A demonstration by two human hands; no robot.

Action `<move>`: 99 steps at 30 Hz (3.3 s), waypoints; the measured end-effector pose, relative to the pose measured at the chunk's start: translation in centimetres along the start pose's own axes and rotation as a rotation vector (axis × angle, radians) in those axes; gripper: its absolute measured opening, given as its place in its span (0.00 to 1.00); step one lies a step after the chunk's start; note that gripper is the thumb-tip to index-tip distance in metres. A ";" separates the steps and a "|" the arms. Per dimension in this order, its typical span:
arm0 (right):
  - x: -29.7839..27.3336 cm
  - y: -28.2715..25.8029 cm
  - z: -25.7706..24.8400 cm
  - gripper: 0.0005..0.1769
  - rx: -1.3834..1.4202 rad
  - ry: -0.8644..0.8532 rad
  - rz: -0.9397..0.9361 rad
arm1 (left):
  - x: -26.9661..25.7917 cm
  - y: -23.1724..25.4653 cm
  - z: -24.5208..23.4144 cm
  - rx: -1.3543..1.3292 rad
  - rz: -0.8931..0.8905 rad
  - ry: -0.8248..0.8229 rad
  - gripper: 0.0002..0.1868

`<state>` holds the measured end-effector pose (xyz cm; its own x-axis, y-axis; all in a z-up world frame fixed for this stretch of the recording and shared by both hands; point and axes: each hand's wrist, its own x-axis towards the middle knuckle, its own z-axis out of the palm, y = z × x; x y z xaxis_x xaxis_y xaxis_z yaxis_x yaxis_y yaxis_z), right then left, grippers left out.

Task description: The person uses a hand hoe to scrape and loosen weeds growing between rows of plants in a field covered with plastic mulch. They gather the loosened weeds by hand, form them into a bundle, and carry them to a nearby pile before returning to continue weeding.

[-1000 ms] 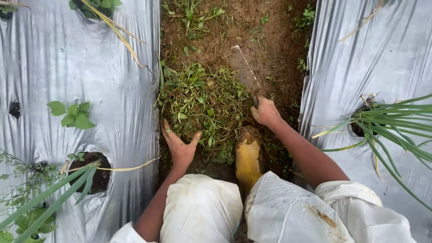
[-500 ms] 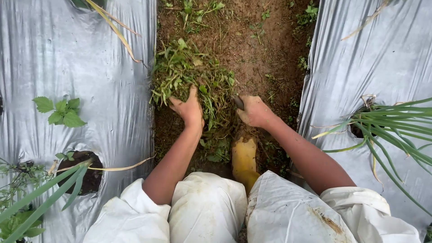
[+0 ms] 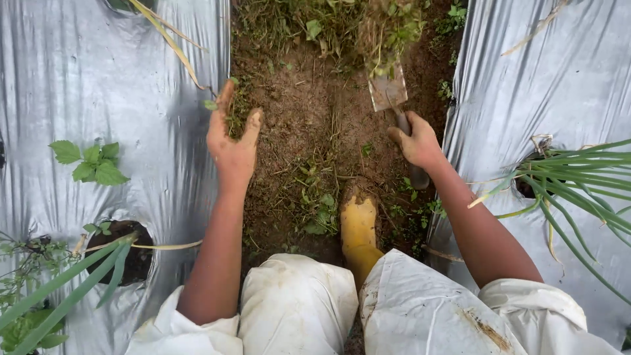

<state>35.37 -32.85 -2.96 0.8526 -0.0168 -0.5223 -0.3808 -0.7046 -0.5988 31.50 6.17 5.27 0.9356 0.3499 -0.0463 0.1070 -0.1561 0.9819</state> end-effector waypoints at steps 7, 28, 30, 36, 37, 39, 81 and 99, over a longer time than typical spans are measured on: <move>-11.1 -6.1 4.8 0.23 -0.480 -0.390 -0.122 | -3.4 -6.0 -5.5 0.393 0.482 0.276 0.25; -2.9 -5.0 5.4 0.21 -1.000 -0.431 -0.478 | -1.7 -5.8 -6.9 0.348 0.686 0.286 0.13; -1.3 -4.2 5.2 0.24 -0.873 -0.178 -0.299 | -2.3 -5.6 -6.7 0.406 0.679 0.290 0.13; -2.2 -5.2 2.8 0.26 -0.951 -0.293 -0.375 | -1.8 -5.6 -6.8 0.350 0.731 0.271 0.16; -2.9 -4.8 3.5 0.26 -0.953 -0.294 -0.375 | -2.0 -5.9 -6.9 0.348 0.728 0.272 0.16; -3.6 -4.2 4.3 0.23 -1.075 -0.373 -0.433 | -1.9 -6.4 -6.7 0.386 0.734 0.298 0.16; 15.2 -16.0 1.9 0.19 -0.939 -0.158 -0.521 | -1.9 -7.7 -6.8 0.793 0.657 0.269 0.15; 16.7 -22.6 -3.8 0.22 -0.942 -0.244 -0.480 | 0.4 -5.5 -10.9 1.185 0.464 -0.161 0.20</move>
<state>59.62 -19.87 4.16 0.7058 0.4735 -0.5270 0.4899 -0.8635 -0.1199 27.61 17.22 1.84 0.9866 -0.0605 0.1513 -0.0839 -0.9846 0.1532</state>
